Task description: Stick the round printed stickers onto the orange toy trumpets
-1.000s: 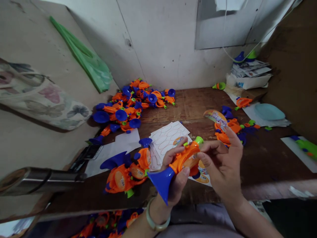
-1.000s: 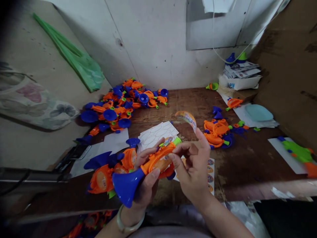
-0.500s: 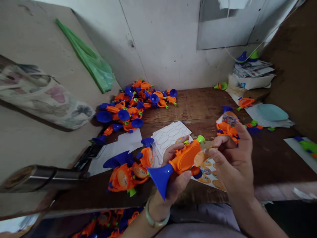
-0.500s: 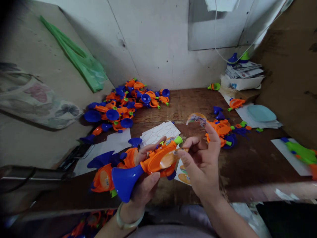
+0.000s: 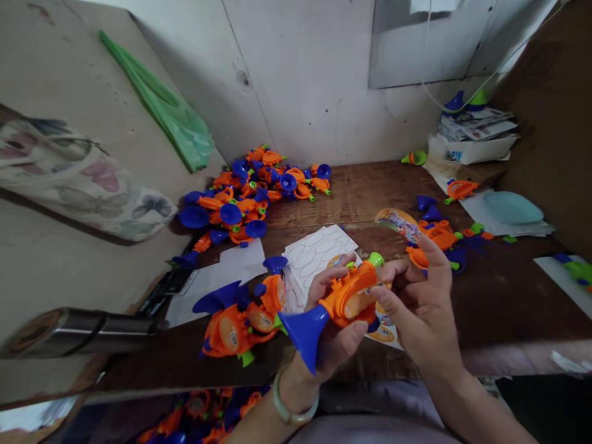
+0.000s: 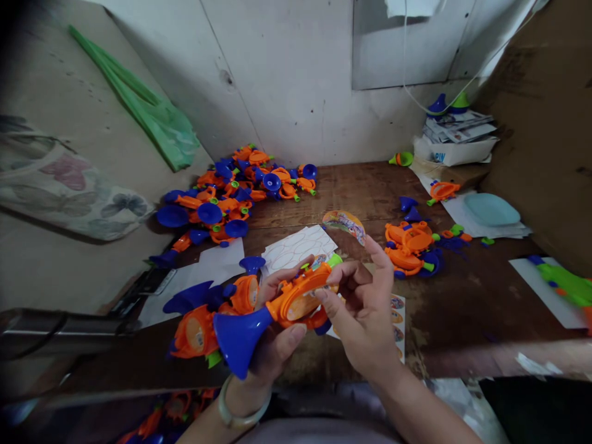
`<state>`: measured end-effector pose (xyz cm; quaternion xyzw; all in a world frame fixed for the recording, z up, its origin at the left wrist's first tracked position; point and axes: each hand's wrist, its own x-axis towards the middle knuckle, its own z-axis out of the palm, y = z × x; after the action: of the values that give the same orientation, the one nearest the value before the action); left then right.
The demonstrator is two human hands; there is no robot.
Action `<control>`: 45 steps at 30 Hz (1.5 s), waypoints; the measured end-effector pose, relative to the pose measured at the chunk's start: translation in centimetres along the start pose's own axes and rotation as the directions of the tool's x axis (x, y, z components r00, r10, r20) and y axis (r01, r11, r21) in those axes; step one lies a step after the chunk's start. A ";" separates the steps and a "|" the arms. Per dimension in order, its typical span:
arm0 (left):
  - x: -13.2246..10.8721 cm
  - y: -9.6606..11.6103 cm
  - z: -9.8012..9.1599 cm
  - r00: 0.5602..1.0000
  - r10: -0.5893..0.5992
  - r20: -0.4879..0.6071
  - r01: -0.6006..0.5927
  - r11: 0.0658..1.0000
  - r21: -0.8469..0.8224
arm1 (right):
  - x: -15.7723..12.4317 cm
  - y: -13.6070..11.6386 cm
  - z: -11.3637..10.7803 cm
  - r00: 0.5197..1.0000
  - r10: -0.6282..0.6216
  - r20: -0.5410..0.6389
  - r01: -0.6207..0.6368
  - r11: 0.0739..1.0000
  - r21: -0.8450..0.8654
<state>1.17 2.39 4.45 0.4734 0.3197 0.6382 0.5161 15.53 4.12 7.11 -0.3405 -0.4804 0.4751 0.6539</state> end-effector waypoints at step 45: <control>-0.9 -0.5 -0.7 0.995 -0.011 -0.097 0.009 1.000 -0.023 | 0.7 2.2 -0.5 0.910 -0.407 -0.083 0.271 0.734 -0.623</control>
<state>0.72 1.72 3.48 0.4343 0.3397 0.6614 0.5085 15.41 5.51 5.22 -0.4840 -0.5864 0.1315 0.6361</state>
